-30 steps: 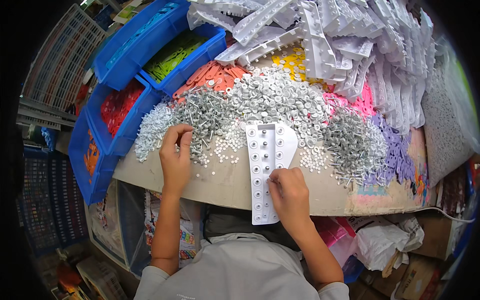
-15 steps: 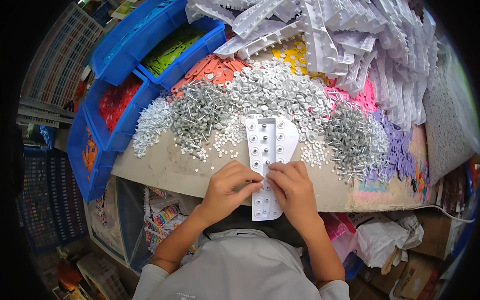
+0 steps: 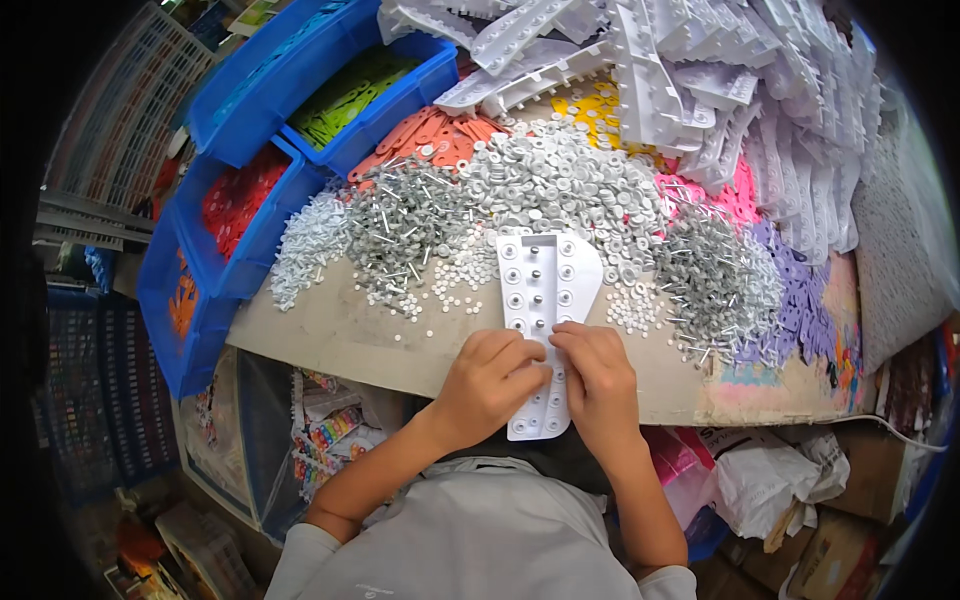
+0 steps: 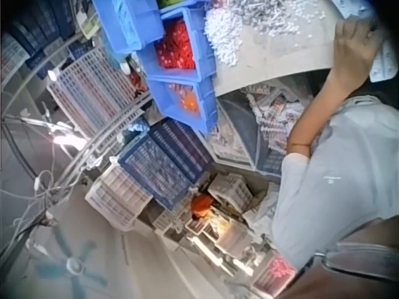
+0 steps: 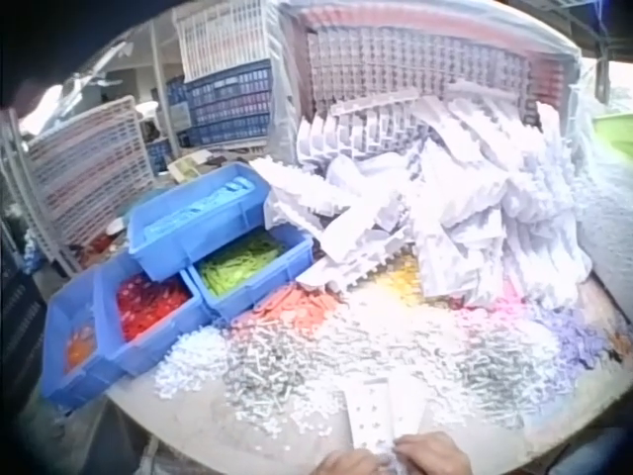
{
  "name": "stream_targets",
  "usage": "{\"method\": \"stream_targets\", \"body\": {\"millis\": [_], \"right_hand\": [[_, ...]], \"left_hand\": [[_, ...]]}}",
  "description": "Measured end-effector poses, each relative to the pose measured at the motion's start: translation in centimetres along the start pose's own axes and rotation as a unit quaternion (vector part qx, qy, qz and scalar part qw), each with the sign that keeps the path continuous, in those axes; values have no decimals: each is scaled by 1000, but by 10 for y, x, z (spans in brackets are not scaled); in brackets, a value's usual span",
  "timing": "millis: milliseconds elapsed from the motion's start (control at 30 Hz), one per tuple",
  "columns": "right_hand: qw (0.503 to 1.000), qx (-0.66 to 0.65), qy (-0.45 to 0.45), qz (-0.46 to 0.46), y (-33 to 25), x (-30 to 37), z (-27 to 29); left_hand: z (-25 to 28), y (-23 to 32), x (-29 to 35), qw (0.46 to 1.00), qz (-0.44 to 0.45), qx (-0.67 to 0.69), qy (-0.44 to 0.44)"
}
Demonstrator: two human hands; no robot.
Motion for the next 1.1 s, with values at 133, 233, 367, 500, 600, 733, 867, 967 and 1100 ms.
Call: {"method": "stream_targets", "body": {"millis": [133,233,367,500,600,733,867,967,1100], "right_hand": [[1000,-3,-8,-18,1,3,0],[1000,6,2,2,1,3,1],[1000,11,4,0,2,2,2],[999,-4,51,-2,7,6,-1],[990,57,128,-27,20,3,13],[946,272,153,-92,42,-11,51],[929,332,106,-121,73,-5,63],[928,341,119,-87,82,-4,62],[929,343,122,-69,84,-8,59]], "left_hand": [[8,-1,12,1000,10,-21,4],[25,-24,24,992,51,-95,68],[70,-62,31,963,173,-193,77],[80,-75,40,952,189,-232,59],[79,-76,42,954,176,-235,61],[80,-74,43,955,162,-244,41],[80,-74,47,961,154,-227,21],[80,-69,37,962,159,-220,19],[72,-43,19,974,200,-57,86]]}}
Point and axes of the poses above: each hand's wrist, its own x-axis away from the middle knuckle, its own z-axis out of the back of the hand, y = z × x, the point moved 1 cm from there along -x, towards the middle knuckle, and after that the axes turned 3 degrees about y, right-handed, at the moved point
